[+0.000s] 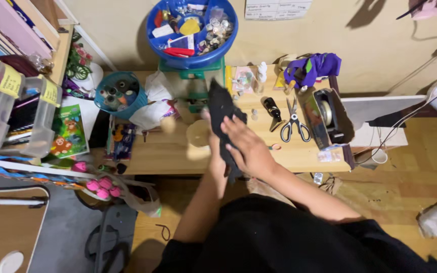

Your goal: The person assembles a handheld rotary tool by fitting small parts, caps, and bits together by hand, then sorts through items in a desk storage organizer.

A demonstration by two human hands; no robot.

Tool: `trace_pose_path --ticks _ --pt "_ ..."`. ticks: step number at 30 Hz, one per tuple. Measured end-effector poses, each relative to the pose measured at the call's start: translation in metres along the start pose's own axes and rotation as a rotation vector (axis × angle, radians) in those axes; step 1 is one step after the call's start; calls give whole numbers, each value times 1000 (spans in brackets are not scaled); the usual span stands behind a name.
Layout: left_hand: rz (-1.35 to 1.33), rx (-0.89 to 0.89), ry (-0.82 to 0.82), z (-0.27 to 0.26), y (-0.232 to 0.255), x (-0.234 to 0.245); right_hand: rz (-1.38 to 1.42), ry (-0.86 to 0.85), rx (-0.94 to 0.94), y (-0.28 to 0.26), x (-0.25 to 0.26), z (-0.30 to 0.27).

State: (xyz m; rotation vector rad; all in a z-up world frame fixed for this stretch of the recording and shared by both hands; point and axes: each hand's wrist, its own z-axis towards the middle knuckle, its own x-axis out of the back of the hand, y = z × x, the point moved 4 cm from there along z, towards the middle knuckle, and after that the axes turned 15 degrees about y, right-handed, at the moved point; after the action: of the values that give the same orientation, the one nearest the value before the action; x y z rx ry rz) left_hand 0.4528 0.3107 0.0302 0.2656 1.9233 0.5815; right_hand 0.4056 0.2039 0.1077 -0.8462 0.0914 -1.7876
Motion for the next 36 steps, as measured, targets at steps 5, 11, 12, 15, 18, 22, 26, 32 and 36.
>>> trace_pose_path --ticks 5,11,12,15,18,22,26,32,36 --pt "46 -197 85 7 -1 -27 -51 8 198 15 29 -21" --pt "3 -192 16 -16 -55 -59 -79 -147 -49 43 63 17" --pt "-100 -105 -53 -19 -57 -58 -113 -235 -28 43 64 14" --pt "-168 57 91 -15 -64 -50 -180 -258 170 55 73 -9" --pt "-144 -199 247 8 -53 -52 -140 -7 421 86 90 -52" --pt "-254 -145 121 4 -67 -75 457 390 -519 147 86 -92" --pt "-255 68 366 -4 -105 -95 1140 743 -863 131 100 -87" --pt "-282 162 241 -7 -138 -89 785 744 -714 150 130 -68" --pt "-271 51 98 -1 -127 -86 624 578 -814 199 85 -88"
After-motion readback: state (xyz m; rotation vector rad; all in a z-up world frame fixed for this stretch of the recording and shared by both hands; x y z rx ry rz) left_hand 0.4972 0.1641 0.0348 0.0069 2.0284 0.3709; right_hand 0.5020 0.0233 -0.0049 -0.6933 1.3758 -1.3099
